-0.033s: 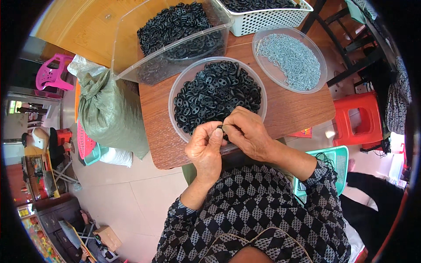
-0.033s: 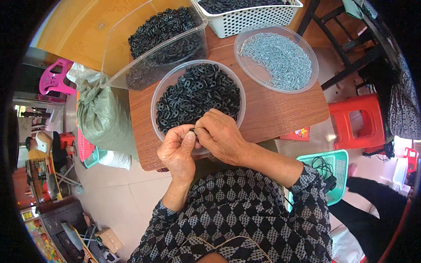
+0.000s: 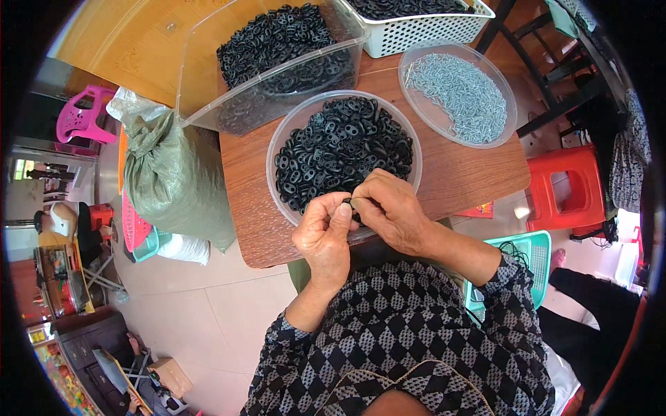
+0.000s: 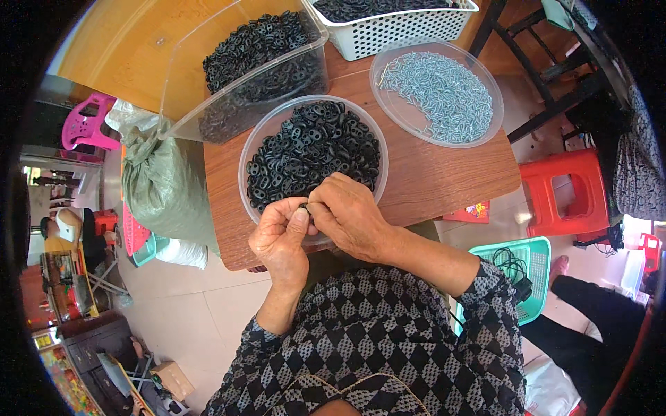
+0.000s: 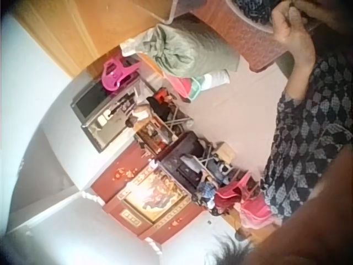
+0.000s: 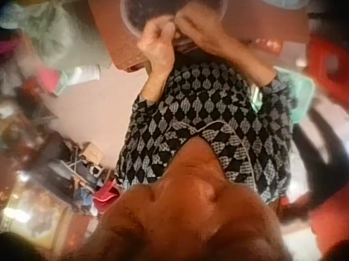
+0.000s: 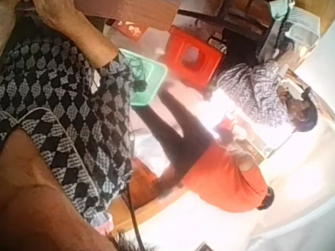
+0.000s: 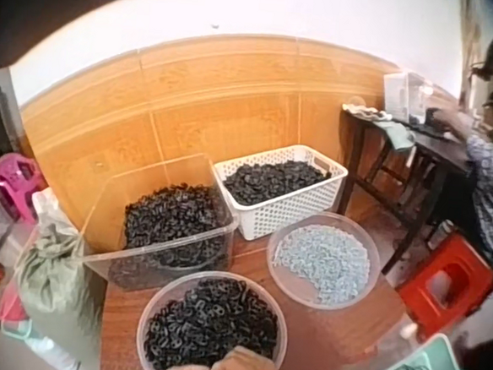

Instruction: The person inserts small metal pins into black plastic rings one at a time. They pick a ring from a clear bowl, insert a pin from a separate tray, and place the assembled unit into a white basket. The process repeats continuously throughout the clip.

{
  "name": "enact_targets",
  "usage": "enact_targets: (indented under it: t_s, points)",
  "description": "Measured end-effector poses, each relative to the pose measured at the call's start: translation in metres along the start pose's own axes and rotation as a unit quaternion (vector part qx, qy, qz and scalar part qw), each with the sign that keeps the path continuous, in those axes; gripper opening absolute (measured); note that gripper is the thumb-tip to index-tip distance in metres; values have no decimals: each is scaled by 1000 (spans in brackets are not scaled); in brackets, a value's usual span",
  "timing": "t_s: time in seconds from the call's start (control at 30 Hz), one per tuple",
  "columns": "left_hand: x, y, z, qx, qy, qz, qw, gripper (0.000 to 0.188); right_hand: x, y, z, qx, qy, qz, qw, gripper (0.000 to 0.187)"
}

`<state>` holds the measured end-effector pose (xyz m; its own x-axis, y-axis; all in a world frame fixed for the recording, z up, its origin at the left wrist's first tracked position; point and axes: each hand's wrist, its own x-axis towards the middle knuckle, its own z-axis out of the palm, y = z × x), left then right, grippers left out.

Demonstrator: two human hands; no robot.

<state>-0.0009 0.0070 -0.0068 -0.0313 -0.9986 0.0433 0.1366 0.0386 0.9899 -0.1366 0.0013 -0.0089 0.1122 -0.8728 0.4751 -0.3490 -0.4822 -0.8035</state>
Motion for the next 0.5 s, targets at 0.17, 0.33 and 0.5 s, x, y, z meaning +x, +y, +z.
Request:
enact_targets:
  t_s: [0.17, 0.33, 0.5]
  points:
    - [6, 6, -5, 2, 6, 10, 1000, 19, 7, -2, -8, -20, -13, -7, 1000, 7]
    - [15, 9, -20, 3, 51, 7, 999, 20, 16, 11, -27, -134, 37, -11, 990, 13]
    - [18, 9, -24, -7, 63, 10, 998, 16, 22, 18, -24, -204, 8, -49, 978, 14]
